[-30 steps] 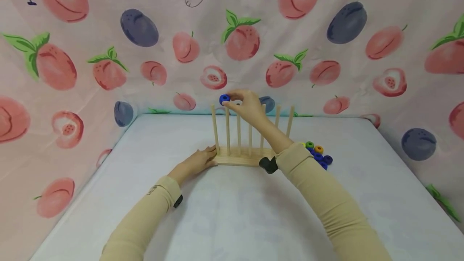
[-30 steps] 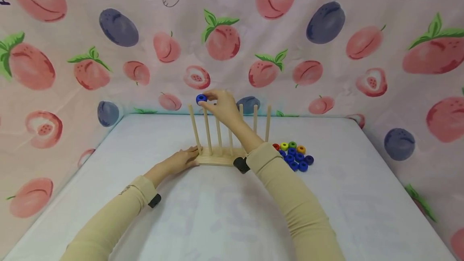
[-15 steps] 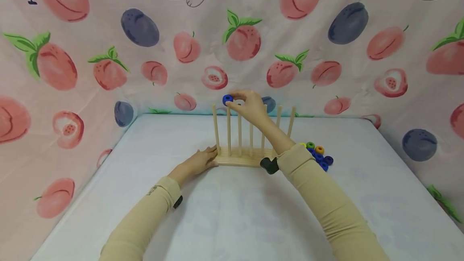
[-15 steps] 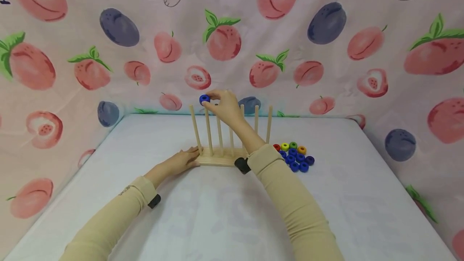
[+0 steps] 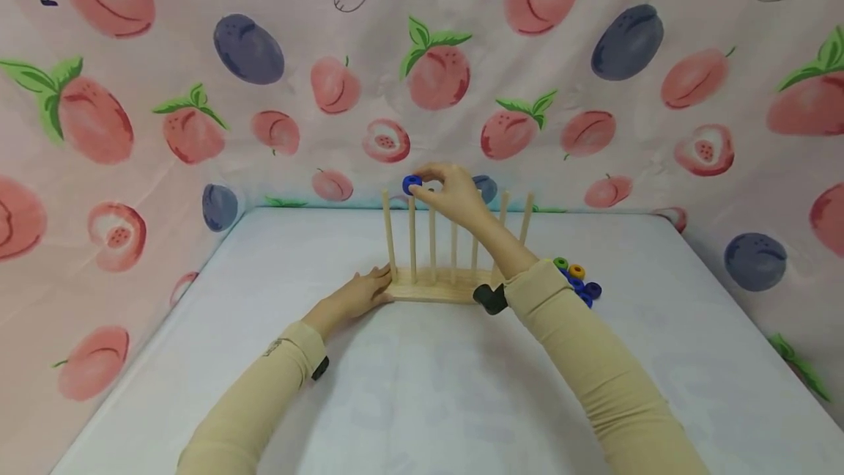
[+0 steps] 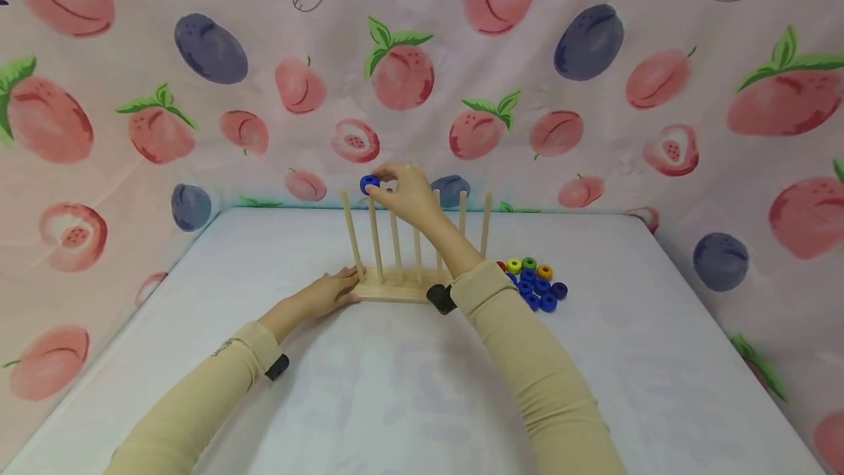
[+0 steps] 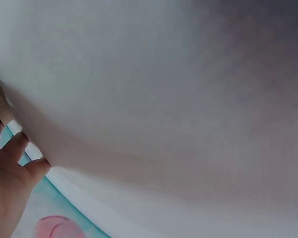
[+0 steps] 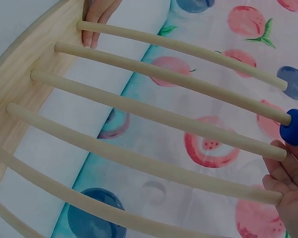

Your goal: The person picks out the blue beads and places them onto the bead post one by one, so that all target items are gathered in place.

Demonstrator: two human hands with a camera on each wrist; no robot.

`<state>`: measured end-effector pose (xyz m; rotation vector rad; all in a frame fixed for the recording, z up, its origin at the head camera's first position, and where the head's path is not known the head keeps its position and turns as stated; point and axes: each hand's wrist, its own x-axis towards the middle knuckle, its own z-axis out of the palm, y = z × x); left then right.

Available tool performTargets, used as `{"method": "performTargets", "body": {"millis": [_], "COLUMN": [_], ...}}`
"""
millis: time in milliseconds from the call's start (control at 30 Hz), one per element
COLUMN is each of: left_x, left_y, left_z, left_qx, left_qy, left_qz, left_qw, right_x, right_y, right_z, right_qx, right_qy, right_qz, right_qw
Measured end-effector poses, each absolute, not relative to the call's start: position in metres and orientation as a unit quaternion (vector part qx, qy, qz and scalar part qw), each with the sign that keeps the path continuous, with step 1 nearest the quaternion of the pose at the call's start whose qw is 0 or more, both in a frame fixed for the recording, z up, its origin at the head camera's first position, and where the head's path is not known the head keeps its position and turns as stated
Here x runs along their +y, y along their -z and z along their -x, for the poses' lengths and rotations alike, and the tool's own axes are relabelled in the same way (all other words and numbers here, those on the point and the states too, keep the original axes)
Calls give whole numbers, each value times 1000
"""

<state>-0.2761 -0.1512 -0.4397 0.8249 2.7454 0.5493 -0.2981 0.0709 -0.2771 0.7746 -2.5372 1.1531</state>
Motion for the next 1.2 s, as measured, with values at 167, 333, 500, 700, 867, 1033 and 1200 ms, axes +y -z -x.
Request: {"method": "performTargets", "body": {"millis": [167,333,500,700,867,1033,1200], "left_x": [-150,-148,-146,-142,-141,-141,-144], "left_y": [440,440,438,438,441,437,429], "left_z": [275,275,276,278,278,278,277], "left_qx": [934,933,935,941,942,943,946], "left_qy": [-191,-192,-186,-170,-173,-170,-160], "left_qz": [-283,-286,-278,-269,-259,-262,-258], "left_qw": [107,108,115,117,125,115,111], "right_x": [73,75,75,77,77,76,73], "right_y": [276,275,274,274,275,275,276], "right_z": [298,297,296,294,293,294,296], "right_qx": [-873,-881,-890,-891,-890,-888,-876], "right_qy": [-393,-377,-366,-359,-351,-352,-377], "right_qz": [-265,-264,-257,-269,-279,-282,-287], "right_qw": [116,104,85,75,77,88,89]}}
